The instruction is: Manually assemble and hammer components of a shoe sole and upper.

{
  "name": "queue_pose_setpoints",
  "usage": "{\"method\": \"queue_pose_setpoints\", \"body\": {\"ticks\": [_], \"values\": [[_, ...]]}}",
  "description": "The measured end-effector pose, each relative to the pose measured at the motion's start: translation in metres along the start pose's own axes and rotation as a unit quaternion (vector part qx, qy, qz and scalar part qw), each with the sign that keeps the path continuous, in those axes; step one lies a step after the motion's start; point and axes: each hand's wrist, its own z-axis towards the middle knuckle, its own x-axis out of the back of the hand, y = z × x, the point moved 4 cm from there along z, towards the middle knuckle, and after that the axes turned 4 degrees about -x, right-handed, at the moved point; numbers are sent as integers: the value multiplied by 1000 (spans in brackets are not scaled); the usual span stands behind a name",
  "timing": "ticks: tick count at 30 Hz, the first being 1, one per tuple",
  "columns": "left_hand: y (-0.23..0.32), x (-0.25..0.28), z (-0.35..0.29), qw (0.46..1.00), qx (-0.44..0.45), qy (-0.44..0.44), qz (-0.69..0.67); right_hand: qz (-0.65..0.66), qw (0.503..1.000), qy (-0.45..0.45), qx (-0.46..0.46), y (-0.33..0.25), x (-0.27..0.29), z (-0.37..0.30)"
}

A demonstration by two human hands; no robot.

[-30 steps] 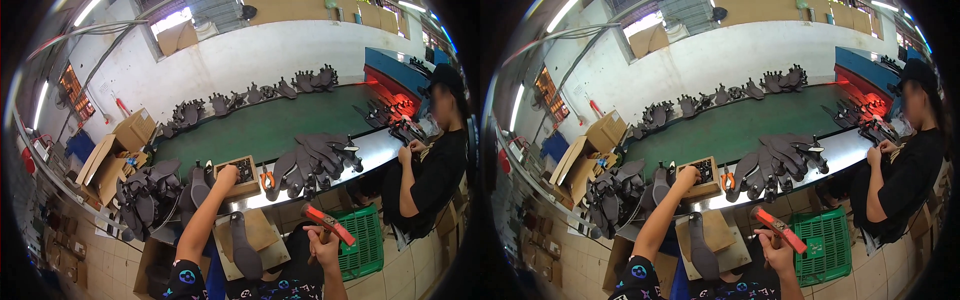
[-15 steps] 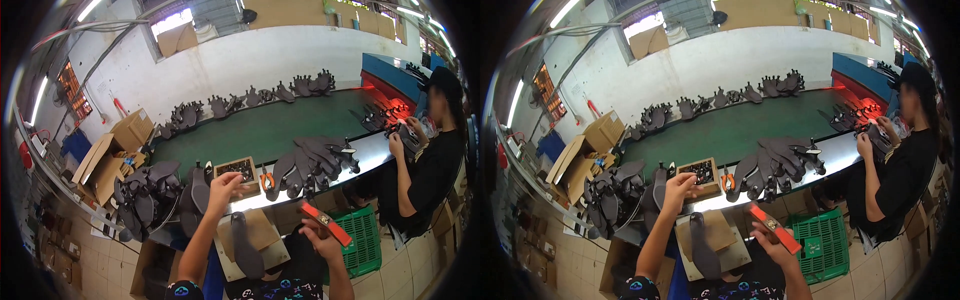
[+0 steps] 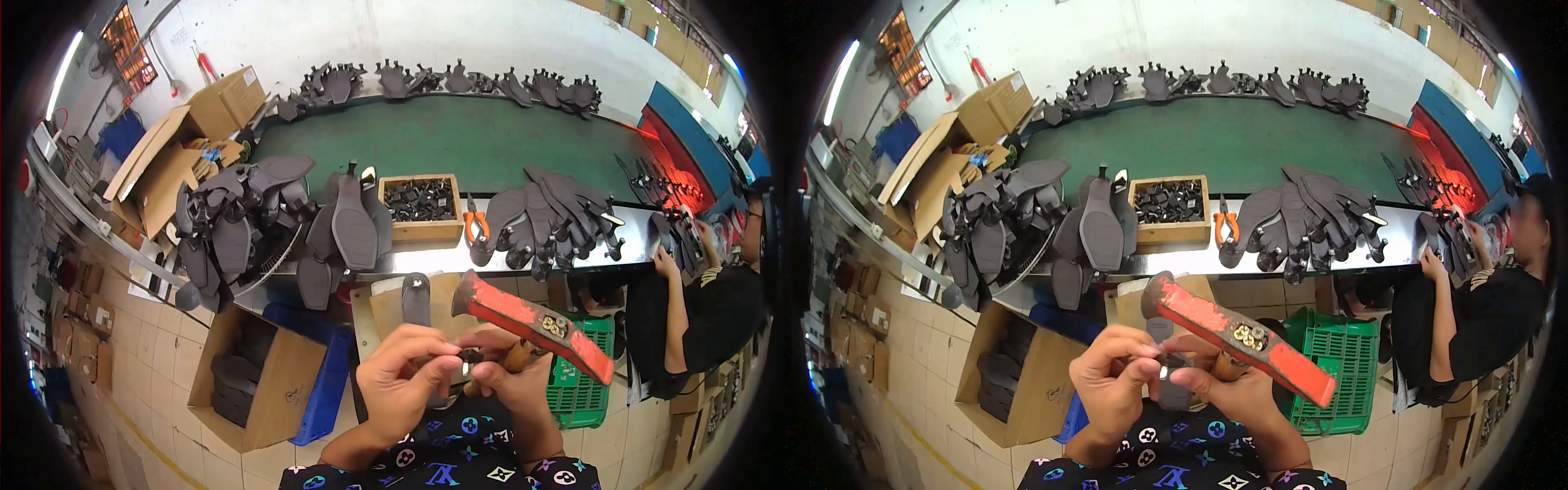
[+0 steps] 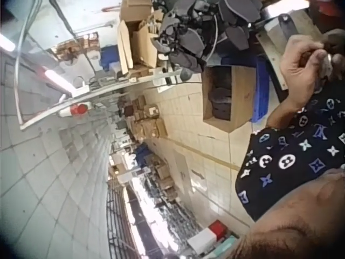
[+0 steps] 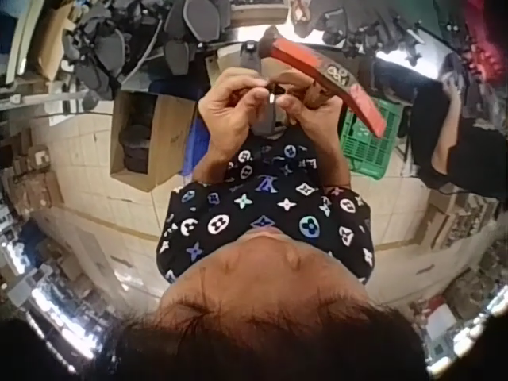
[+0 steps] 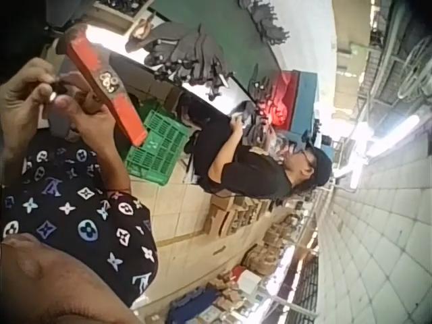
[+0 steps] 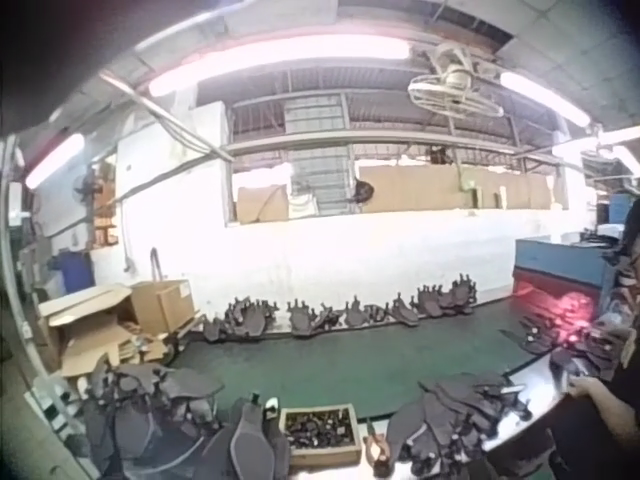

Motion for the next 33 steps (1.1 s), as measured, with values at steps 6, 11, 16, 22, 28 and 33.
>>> {"method": "queue_pose_setpoints", "body": {"ticks": [6,11,16,22,28,33], "values": [[-55,54,22,917,-137,58,369,-41,994,0,-98,40,9,12],[-140,92,64,865,-143,-36,480,-135,989,53,-38,81,17,62],[-147,97,59,879,-159,-77,442,-164,975,-30,-146,111,18,92],[-142,103,44,888,-139,-67,434,-188,977,-57,-88,126,11,95],[-145,105,40,907,-107,-56,403,-333,930,-141,70,112,-2,91],[-143,105,47,945,-23,-55,322,-444,885,-141,23,99,-2,81]]}}
